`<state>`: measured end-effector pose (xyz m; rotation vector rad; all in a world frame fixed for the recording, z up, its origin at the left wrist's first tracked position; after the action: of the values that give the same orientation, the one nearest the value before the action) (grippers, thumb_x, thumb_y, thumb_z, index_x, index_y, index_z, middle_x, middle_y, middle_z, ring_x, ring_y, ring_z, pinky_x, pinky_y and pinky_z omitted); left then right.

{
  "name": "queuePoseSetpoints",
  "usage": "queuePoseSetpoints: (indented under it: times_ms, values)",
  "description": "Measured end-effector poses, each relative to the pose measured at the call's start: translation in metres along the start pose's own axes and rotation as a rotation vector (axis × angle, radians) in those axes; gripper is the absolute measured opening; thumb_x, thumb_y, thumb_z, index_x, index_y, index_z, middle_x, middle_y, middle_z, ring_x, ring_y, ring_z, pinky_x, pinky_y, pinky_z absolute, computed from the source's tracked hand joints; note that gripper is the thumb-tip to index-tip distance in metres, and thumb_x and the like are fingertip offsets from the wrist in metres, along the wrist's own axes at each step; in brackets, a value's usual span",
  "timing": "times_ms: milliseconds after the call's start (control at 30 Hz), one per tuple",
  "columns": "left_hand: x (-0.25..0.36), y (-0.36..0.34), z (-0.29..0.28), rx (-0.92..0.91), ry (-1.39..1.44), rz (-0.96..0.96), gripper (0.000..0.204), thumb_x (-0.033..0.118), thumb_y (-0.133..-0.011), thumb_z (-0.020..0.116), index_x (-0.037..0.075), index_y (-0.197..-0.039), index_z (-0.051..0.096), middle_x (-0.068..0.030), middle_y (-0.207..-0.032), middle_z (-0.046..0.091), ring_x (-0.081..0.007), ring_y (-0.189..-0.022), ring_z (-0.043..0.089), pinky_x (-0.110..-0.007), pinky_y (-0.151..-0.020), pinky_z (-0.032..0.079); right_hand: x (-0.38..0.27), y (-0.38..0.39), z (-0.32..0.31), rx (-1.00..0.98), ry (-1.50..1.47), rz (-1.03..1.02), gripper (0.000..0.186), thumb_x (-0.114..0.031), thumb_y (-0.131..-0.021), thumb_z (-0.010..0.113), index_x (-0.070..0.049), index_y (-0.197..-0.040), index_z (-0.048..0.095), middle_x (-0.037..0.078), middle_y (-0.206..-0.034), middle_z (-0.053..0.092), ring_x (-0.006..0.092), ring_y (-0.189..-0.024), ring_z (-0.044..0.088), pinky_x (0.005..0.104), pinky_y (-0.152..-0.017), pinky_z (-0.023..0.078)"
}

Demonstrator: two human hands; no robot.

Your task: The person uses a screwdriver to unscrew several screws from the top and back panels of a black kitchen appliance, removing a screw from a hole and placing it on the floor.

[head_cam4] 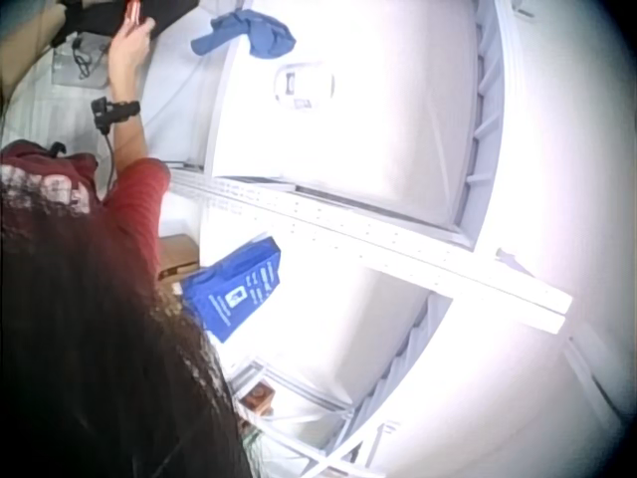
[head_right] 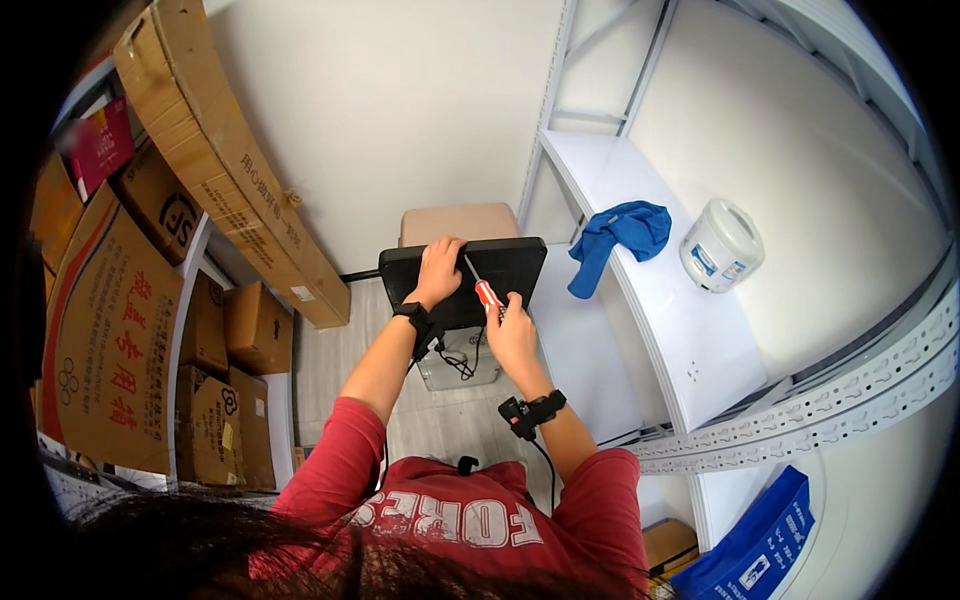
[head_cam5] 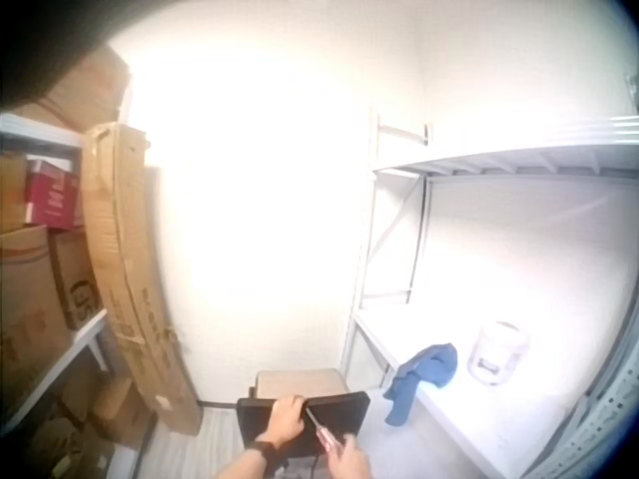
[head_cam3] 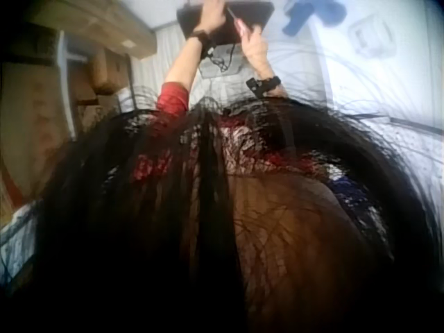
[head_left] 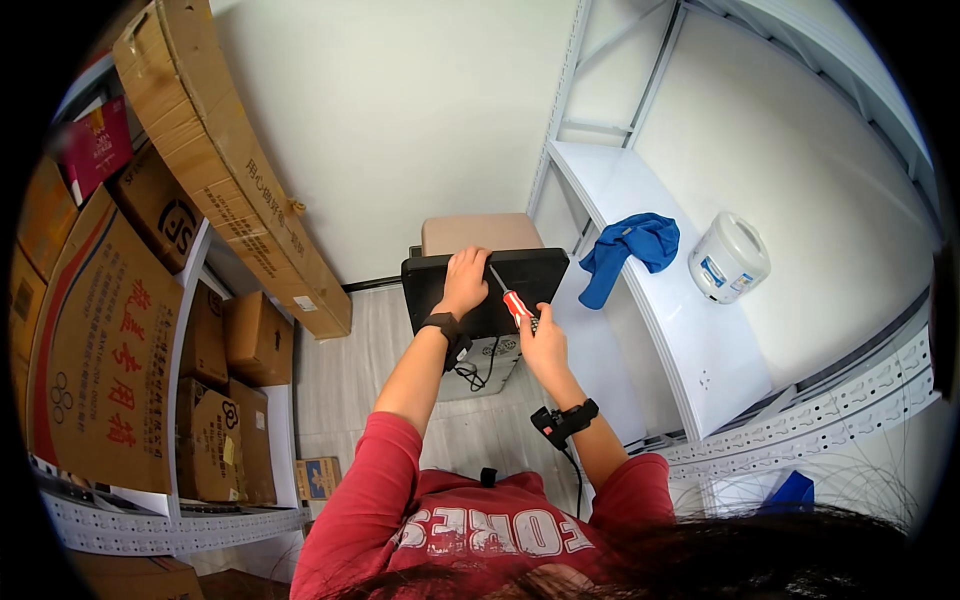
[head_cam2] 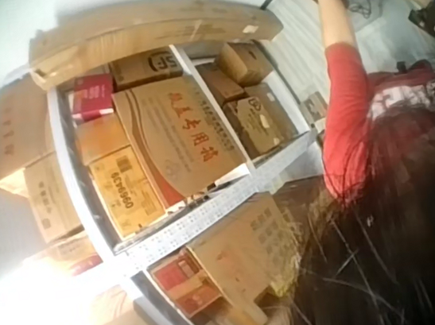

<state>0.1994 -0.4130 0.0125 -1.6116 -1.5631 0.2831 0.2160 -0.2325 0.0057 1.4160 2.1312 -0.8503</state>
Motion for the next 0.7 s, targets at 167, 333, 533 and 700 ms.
queuePoseSetpoints:
  times_ms: [167, 333, 533, 700]
  values:
    - [-0.003, 0.0, -0.002, -0.013, 0.003, -0.016, 0.048, -0.005, -0.058, 0.054, 0.004, -0.105, 0.053, -0.0107, -0.101, 0.052, -0.0303, -0.1, 0.048, -0.04, -0.089, 0.036, -0.017, 0.005, -0.014, 0.031, 0.055, -0.227, 0.037, -0.033, -0.082, 0.06, 0.0, -0.099, 0.052, 0.025, -0.085, 0.06, 0.0389, -0.08, 0.06, 0.0448, -0.067, 0.046]
    - [0.0, 0.0, -0.003, -0.004, 0.003, -0.01, 0.047, -0.005, -0.058, 0.053, 0.004, -0.105, 0.053, -0.0107, -0.1, 0.052, -0.0305, -0.099, 0.048, -0.04, -0.089, 0.036, -0.001, 0.003, 0.001, -0.113, -0.049, -0.019, 0.038, -0.033, -0.08, 0.063, 0.001, -0.095, 0.054, 0.022, -0.079, 0.059, 0.0381, -0.076, 0.059, 0.0431, -0.068, 0.046]
    - [0.001, 0.001, -0.002, -0.003, 0.002, -0.005, 0.047, -0.004, -0.059, 0.054, 0.003, -0.105, 0.053, -0.0109, -0.101, 0.052, -0.0309, -0.099, 0.048, -0.04, -0.089, 0.036, 0.001, 0.008, -0.001, 0.064, -0.002, -0.189, 0.037, -0.035, -0.081, 0.063, -0.001, -0.092, 0.053, 0.022, -0.076, 0.059, 0.0392, -0.074, 0.059, 0.0447, -0.065, 0.047]
    - [0.003, 0.003, -0.004, 0.012, 0.009, 0.006, 0.048, -0.005, -0.059, 0.054, 0.003, -0.106, 0.053, -0.0109, -0.101, 0.052, -0.0308, -0.099, 0.048, -0.04, -0.09, 0.035, -0.002, 0.008, -0.004, 0.034, -0.007, -0.172, 0.038, -0.034, -0.079, 0.064, -0.001, -0.095, 0.054, 0.021, -0.087, 0.058, 0.0381, -0.078, 0.059, 0.0443, -0.066, 0.047]
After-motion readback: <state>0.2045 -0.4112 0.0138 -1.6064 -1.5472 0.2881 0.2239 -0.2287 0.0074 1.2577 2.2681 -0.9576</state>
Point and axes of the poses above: each hand's wrist, its own y-axis away from the middle knuckle, its own z-axis out of the palm, x = y × z, the point moved 9 cm from there along -y, towards the middle knuckle
